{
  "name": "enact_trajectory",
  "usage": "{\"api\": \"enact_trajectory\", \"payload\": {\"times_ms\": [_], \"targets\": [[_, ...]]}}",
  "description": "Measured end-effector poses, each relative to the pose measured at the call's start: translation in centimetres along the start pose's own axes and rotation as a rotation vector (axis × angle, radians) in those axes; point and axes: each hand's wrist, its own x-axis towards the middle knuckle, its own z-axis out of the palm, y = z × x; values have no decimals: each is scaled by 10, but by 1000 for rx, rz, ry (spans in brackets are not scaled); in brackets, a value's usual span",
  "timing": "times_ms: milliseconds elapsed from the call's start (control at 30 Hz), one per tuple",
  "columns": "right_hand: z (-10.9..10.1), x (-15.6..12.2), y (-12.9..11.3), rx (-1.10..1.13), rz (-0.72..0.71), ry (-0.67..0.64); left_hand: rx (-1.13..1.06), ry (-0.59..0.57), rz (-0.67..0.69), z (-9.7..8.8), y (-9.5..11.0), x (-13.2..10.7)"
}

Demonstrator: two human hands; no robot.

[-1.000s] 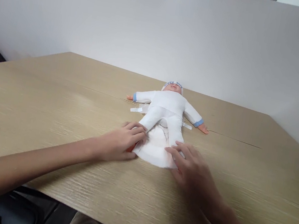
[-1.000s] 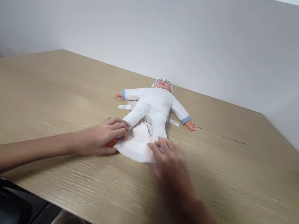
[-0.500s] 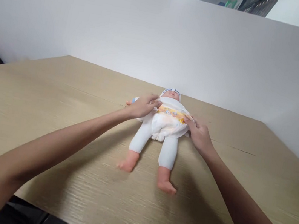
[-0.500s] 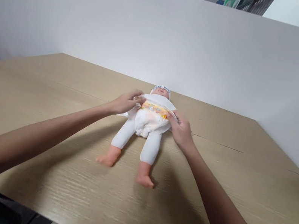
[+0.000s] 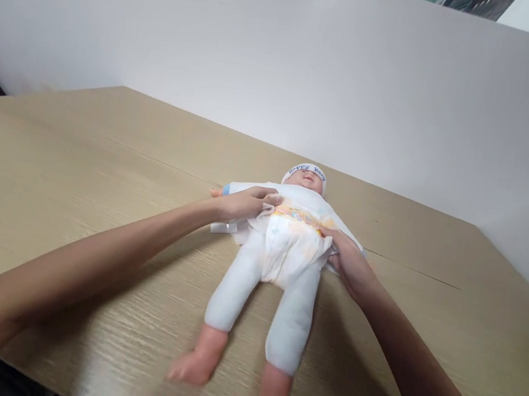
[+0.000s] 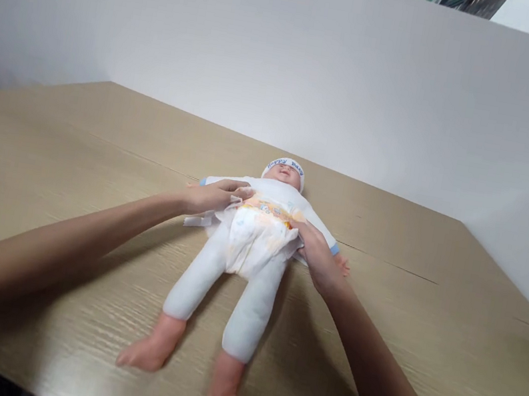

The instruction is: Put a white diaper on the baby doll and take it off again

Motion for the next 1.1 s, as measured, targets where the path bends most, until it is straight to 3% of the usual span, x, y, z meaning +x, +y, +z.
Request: {"api": "enact_trajectory", "payload": {"times_ms": [133,300,400,500,633,700,767,900,1100], "targets": [[-10,-23,-12,90,108,-10,-49,-41,-104,-5,3,-20],[-32,-41,2,-29,-41,249,19,141,-133,-14,13,-16],[-38,-59,22,-264,-138,316,210,242,-36,-12,33,-18],[-38,-72,37,-525,-214,290,441,296,182,6,55,-20],[-36,-72,42,-700,-228,263,719,125,445,51,69,-14],[-37,-70,41,-709,-195,259,813,27,449,72,68,-9],[-38,-69,40,-693,-140,256,887,7,418,86,64,-6],[-39,-68,40,-632,-27,243,948,36,406,95,56,-7],[-43,-72,35,-509,-7,173,915,20,401,92,52,-7]]}}
